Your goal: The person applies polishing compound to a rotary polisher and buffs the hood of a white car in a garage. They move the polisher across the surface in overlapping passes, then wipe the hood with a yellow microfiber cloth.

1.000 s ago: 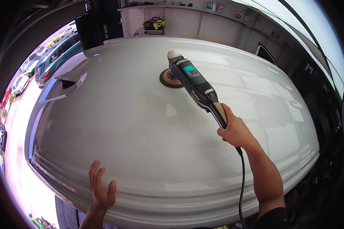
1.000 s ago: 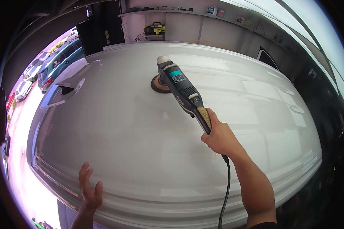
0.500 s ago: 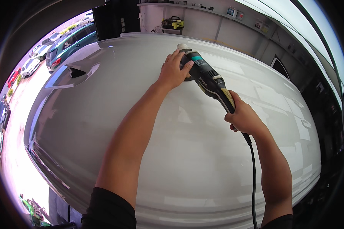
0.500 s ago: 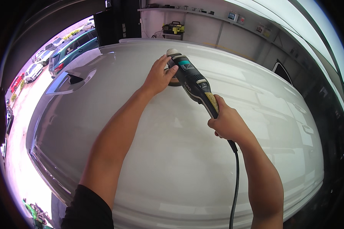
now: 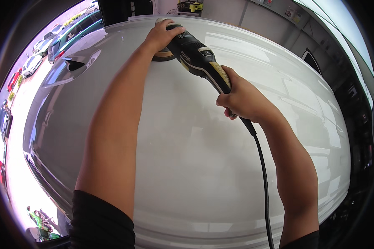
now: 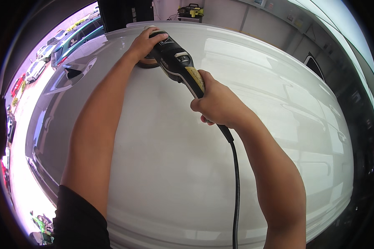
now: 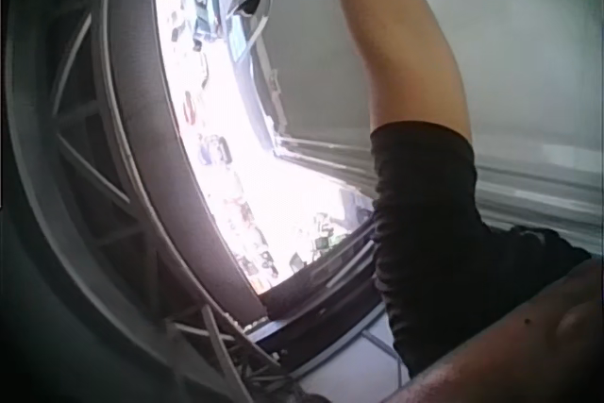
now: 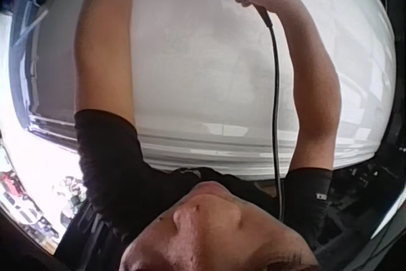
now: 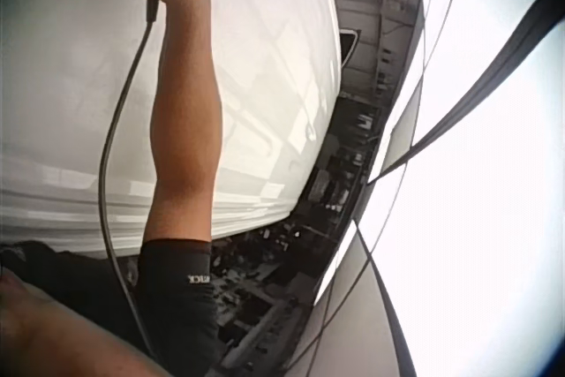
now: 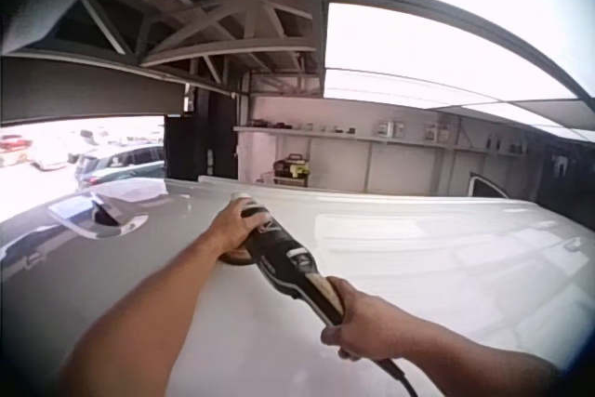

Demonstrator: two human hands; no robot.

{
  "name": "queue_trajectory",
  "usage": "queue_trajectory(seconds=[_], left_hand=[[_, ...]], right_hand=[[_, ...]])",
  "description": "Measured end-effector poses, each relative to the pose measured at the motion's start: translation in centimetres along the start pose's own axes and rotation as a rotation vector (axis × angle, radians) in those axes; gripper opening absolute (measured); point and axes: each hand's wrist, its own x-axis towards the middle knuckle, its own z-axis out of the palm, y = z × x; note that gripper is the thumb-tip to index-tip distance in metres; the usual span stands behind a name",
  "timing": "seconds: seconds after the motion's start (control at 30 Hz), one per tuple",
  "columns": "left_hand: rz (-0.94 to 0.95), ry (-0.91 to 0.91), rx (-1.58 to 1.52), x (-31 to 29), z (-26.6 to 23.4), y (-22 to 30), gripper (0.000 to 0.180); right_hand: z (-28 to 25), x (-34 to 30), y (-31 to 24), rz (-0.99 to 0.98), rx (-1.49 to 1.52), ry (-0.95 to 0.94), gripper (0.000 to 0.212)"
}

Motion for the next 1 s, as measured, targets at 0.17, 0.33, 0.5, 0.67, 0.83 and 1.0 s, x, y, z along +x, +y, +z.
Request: queue_trajectory(seconds=[0.17, 0.33, 0.5, 0.67, 0.83, 1.0], left_hand=[[0.034, -0.04, -0.18, -0.8, 4.8, 3.2, 0.077], [0.074, -0.105, -0.212, -0.2, 11.3, 8.5, 0.079], [0.13, -0.108, -0.224, -1.5, 17.8, 14.6, 0.069], [0.1, -0.125, -0.159, -2.0, 18.3, 16.4, 0.064], [0.111, -0.069, -0.177, -0.3, 11.7, 9.2, 0.056], [0.143, 0.023, -0.103, 0.3, 2.8, 0.5, 0.068]], right_hand=[[-2.8, -3.0, 2.4, 0.101, -0.028, 0.055, 0.08], [-5.1, -7.2, 5.4, 0.226, 0.013, 0.17, 0.082], [-7.2, -11.2, 8.4, 0.301, 0.105, 0.313, 0.088], [-6.7, -11.7, 9.4, 0.246, 0.213, 0.346, 0.088], [-4.0, -7.3, 5.2, 0.206, 0.124, 0.18, 0.085], [-0.9, -3.2, 1.3, 0.059, 0.014, 0.01, 0.083]])
